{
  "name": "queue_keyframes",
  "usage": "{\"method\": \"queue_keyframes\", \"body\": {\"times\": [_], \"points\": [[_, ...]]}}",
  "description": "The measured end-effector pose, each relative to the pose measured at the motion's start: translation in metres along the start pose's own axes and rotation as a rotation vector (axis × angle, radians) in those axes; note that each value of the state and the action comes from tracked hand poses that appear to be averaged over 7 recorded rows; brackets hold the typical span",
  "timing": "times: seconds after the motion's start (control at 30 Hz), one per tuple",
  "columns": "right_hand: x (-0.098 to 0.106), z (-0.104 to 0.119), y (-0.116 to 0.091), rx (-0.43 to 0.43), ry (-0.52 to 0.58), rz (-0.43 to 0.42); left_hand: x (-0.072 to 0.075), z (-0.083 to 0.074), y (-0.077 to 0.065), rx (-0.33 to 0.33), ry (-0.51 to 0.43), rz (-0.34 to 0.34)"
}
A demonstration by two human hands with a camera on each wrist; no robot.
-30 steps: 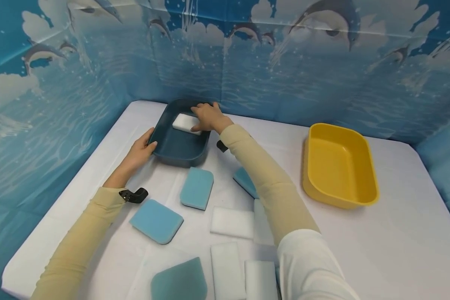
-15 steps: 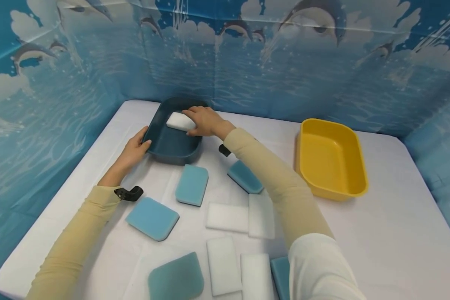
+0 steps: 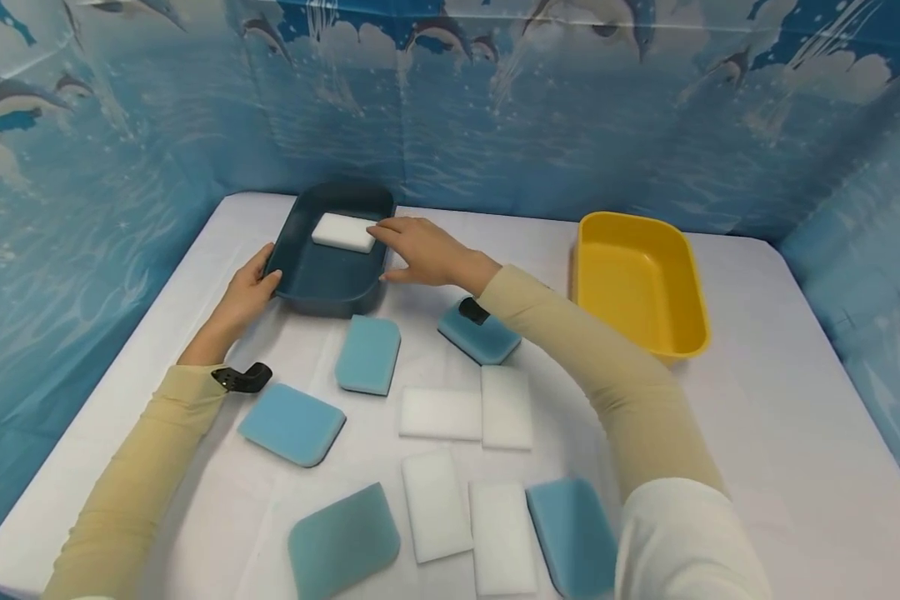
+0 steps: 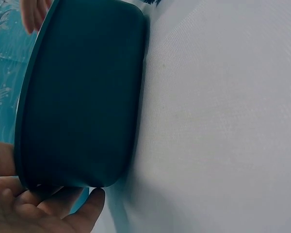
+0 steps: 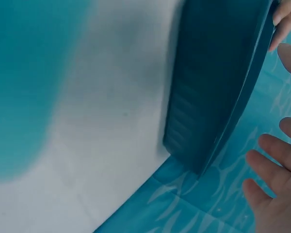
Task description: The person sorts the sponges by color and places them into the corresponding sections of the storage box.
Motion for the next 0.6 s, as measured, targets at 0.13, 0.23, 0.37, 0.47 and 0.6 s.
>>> {"method": "queue_keyframes", "body": {"times": [0.13,0.23,0.37,0.47,0.6], "points": [[0.002,0.002,-0.022,0.003,0.024,-0.017,-0.001,0.000,0.001,0.001,-0.002,0.001],[0.003,0.004,-0.035,0.004,0.033,-0.016,-0.002,0.001,0.001,0.008,-0.004,0.000],[0.006,0.007,-0.051,0.009,0.036,-0.023,-0.001,0.001,0.000,0.015,-0.034,-0.006],[0.010,0.009,-0.065,0.008,0.032,-0.029,0.000,-0.001,-0.001,0.019,-0.052,-0.011],[0.010,0.010,-0.087,-0.002,0.020,-0.009,-0.001,-0.003,-0.001,0.023,-0.061,0.002]]}}
Point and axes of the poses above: each hand's wrist, its own y-axis towards the middle knuckle, its own x-axis out of the back of the hand, z = x × y, the point moved 10 cm from there along y, towards the middle knuckle, and after that the axes turned 9 degrees about -z, right-handed, at the moved point
